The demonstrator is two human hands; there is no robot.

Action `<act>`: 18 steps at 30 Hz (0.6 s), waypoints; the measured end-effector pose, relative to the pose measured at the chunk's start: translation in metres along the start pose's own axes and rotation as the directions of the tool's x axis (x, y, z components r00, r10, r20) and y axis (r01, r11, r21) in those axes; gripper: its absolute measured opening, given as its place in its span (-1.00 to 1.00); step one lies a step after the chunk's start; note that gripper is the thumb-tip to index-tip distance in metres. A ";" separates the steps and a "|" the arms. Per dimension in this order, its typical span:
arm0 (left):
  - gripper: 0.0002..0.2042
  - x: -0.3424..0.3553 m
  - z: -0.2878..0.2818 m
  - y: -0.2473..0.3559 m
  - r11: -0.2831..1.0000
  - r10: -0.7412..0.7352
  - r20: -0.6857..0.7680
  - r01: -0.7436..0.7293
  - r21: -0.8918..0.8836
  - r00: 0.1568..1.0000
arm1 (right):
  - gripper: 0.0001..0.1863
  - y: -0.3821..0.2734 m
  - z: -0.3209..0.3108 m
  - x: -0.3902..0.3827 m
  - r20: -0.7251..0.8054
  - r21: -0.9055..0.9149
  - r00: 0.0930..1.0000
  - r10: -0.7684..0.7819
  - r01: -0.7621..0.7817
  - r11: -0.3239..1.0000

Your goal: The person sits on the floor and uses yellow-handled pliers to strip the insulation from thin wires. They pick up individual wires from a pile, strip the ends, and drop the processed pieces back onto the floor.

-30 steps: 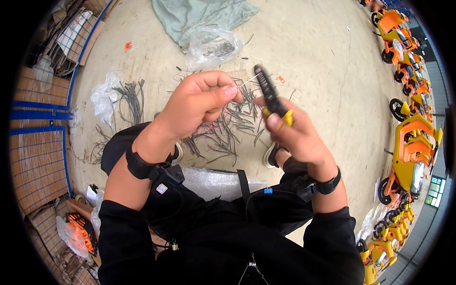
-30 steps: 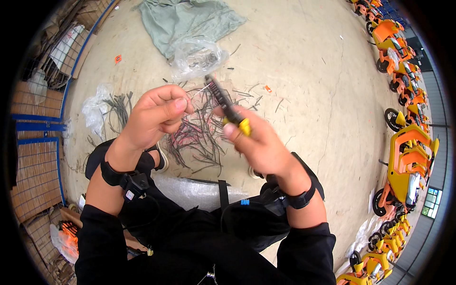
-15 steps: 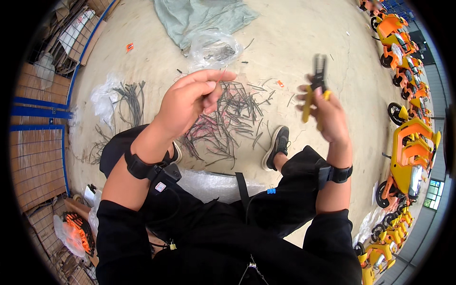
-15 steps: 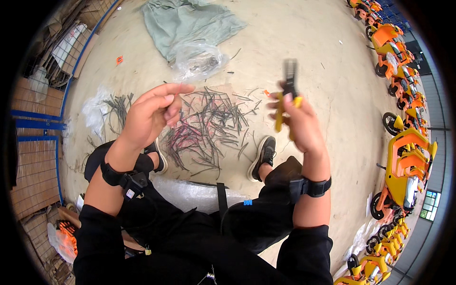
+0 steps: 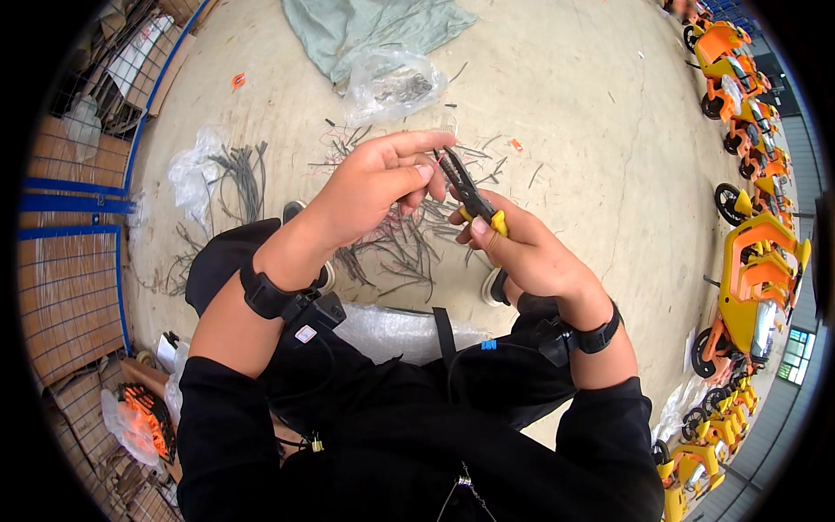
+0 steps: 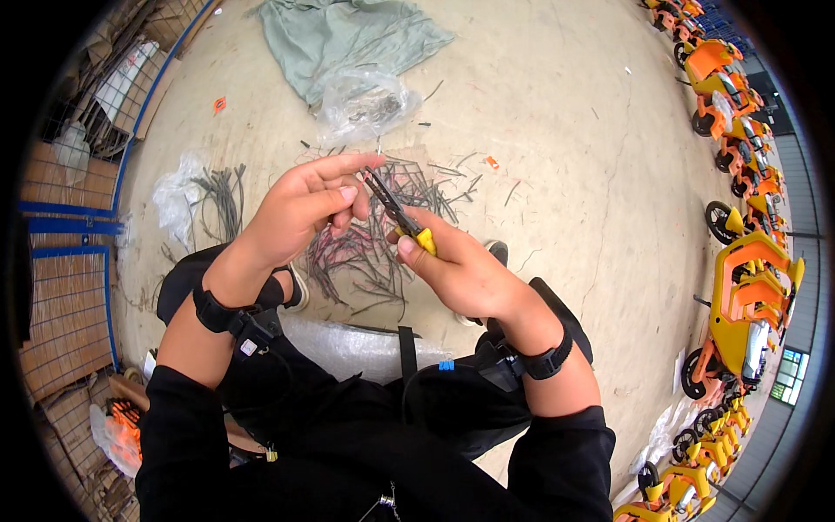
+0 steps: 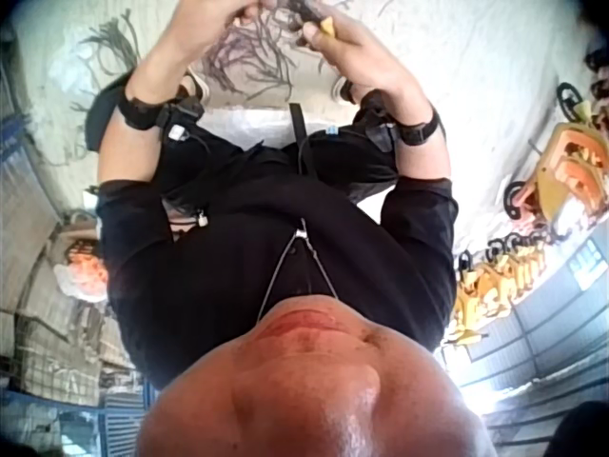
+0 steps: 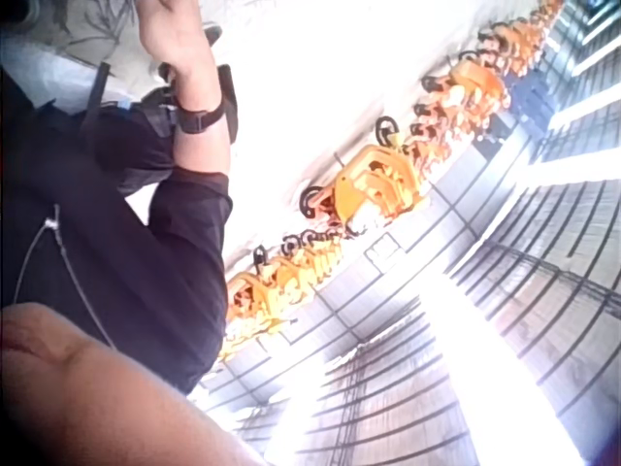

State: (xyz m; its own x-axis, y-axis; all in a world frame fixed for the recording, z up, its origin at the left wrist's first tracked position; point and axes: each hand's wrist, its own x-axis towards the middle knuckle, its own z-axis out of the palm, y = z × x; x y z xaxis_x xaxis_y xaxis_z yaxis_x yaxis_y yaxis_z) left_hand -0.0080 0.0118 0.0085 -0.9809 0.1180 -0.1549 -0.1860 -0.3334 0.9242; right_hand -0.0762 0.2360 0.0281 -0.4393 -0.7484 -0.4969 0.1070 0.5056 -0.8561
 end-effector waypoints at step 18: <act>-0.52 0.000 0.000 -0.001 0.998 -0.062 -0.012 0.062 -0.015 0.998 | -0.68 0.002 0.003 -0.001 -0.041 -0.086 0.999 0.004 -0.007 0.996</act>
State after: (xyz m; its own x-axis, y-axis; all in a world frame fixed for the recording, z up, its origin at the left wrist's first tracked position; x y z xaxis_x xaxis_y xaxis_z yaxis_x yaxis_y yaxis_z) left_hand -0.0079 0.0118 0.0079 -0.9681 0.1275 -0.2156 -0.2469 -0.3399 0.9075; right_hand -0.0728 0.2362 0.0264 -0.4747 -0.7283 -0.4942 0.0330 0.5463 -0.8369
